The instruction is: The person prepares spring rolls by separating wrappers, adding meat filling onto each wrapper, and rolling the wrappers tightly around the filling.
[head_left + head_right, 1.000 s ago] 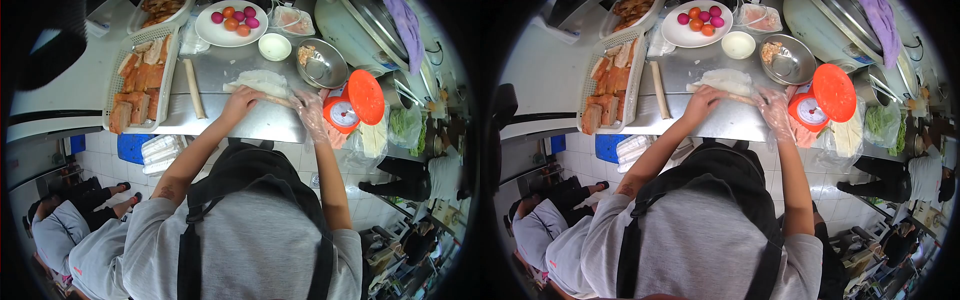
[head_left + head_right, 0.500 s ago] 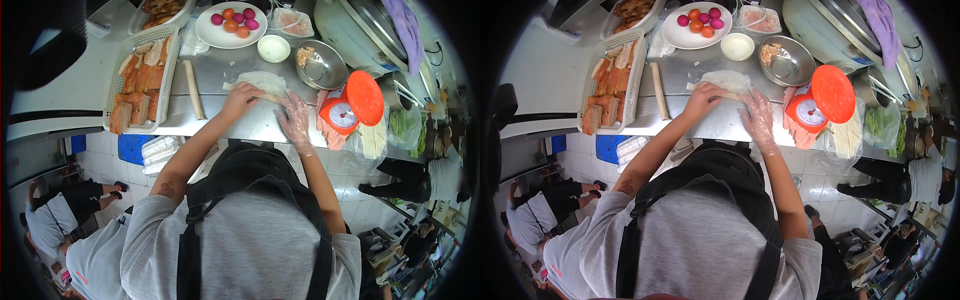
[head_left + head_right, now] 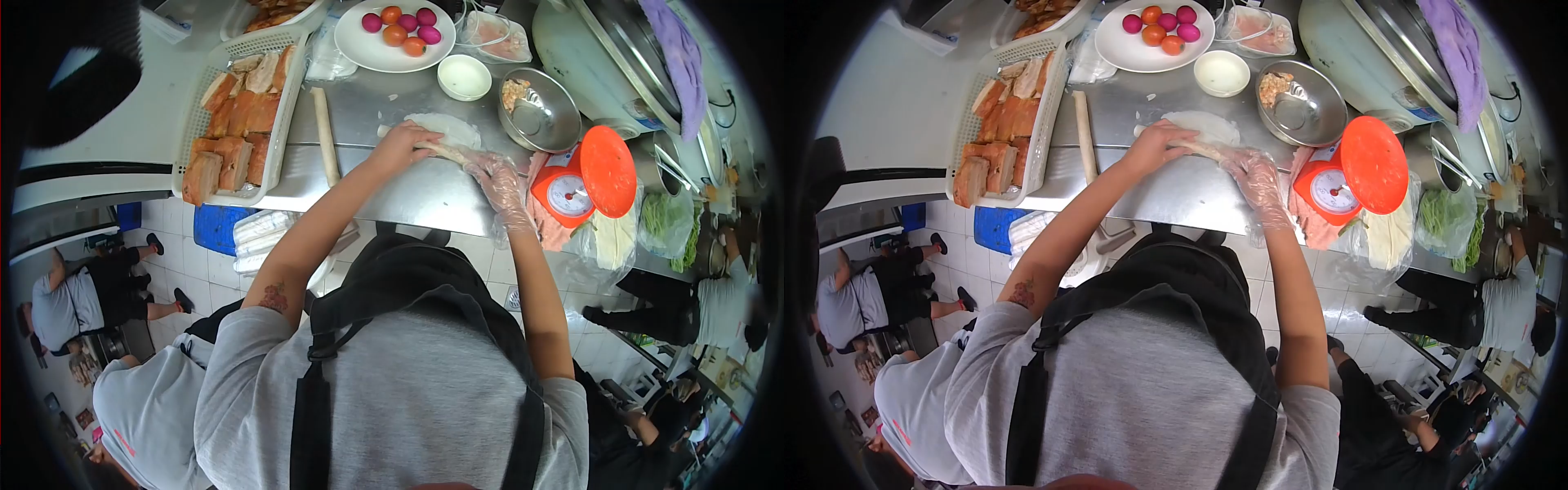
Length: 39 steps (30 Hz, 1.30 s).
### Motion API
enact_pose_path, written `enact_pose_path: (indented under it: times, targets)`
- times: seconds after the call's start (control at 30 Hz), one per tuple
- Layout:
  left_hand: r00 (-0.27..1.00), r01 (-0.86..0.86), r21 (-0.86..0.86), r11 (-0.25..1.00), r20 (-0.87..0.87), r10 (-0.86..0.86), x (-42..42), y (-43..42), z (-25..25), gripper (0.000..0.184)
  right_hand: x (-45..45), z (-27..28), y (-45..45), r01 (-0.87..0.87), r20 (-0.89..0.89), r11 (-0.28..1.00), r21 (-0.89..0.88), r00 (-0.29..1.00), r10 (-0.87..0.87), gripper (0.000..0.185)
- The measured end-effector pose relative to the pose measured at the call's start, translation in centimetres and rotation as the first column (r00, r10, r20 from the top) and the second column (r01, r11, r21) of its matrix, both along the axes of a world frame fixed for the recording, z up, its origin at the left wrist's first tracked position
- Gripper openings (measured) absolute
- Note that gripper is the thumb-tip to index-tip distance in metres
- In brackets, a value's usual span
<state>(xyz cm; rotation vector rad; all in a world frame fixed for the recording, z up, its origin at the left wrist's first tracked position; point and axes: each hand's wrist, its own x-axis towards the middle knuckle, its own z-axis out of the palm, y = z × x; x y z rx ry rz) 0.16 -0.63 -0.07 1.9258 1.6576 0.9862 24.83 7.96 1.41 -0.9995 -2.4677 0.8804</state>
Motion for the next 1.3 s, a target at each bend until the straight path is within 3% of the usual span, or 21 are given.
enact_pose_path:
  times: [0.1,0.2,0.27,0.3,0.37,0.47,0.57,0.63,0.77,0.83,1.03,1.13,1.23,1.3]
  targets:
    - [0.999,0.046,-0.053,0.998,-0.014,-0.047,-0.5,0.1,0.1,0.044,0.2,2.2,-1.2,0.026,0.017,0.980,-0.197,1.000,-0.023,0.031]
    - [0.998,0.061,-0.100,0.993,0.012,-0.060,-0.9,-0.1,0.1,0.044,0.0,1.6,-1.1,0.051,0.113,0.990,-0.135,0.993,-0.036,0.030]
    - [0.998,0.064,-0.156,0.986,0.002,-0.065,-1.0,0.1,0.3,0.044,-0.7,1.5,-1.6,0.012,0.077,0.989,0.144,0.997,-0.023,0.030]
    - [0.995,0.080,-0.202,0.976,0.079,-0.065,-1.1,0.4,0.0,0.043,-1.3,1.7,-1.9,-0.005,0.062,0.959,0.282,0.998,-0.013,0.030]
    - [0.972,0.121,-0.291,0.949,0.228,-0.054,-1.6,0.8,-0.7,0.041,-2.6,2.5,-2.5,-0.060,0.052,0.964,0.257,0.997,0.048,0.033]
    - [0.950,0.150,-0.390,0.908,0.313,-0.022,-1.7,1.0,0.1,0.047,-3.4,1.0,-2.2,-0.108,0.089,0.968,0.226,0.992,0.089,0.034]
    - [1.000,0.012,-0.108,0.994,0.004,-0.012,-0.4,-0.2,2.2,0.060,-3.5,-0.1,-0.8,-0.140,0.140,0.974,0.176,0.983,0.116,0.033]
    - [0.998,-0.043,-0.040,0.998,0.033,0.044,0.4,-1.1,2.6,0.067,-3.5,-0.2,-0.2,-0.160,0.205,0.984,0.083,0.969,0.140,0.032]
    - [0.993,-0.109,0.031,0.994,0.043,0.108,1.0,-2.0,0.7,0.070,-3.8,0.8,-0.2,-0.143,0.103,0.988,0.061,0.985,0.136,0.030]
    - [0.990,-0.097,0.004,0.995,0.099,0.096,0.7,-2.0,0.6,0.068,-3.7,-0.3,-0.1,-0.130,0.050,0.986,0.105,0.991,0.126,0.028]
    - [0.993,-0.052,-0.048,0.998,0.101,0.056,-0.6,-0.9,0.3,0.061,-4.9,-2.2,1.0,0.006,0.257,0.992,0.129,0.966,-0.040,0.026]
    - [0.990,-0.009,-0.163,0.987,0.137,0.032,-1.3,0.1,0.4,0.058,-4.6,-1.5,1.2,-0.106,0.180,0.974,0.201,0.981,0.069,0.026]
    - [0.978,0.053,-0.255,0.966,0.209,0.001,-2.1,0.7,0.4,0.057,-4.9,-0.9,0.3,-0.091,0.171,0.978,0.189,0.984,0.059,0.024]
    - [0.962,0.107,-0.309,0.945,0.274,-0.019,-2.9,0.9,0.2,0.057,-5.2,-0.4,-1.3,-0.126,0.001,0.959,0.254,0.991,0.130,0.025]
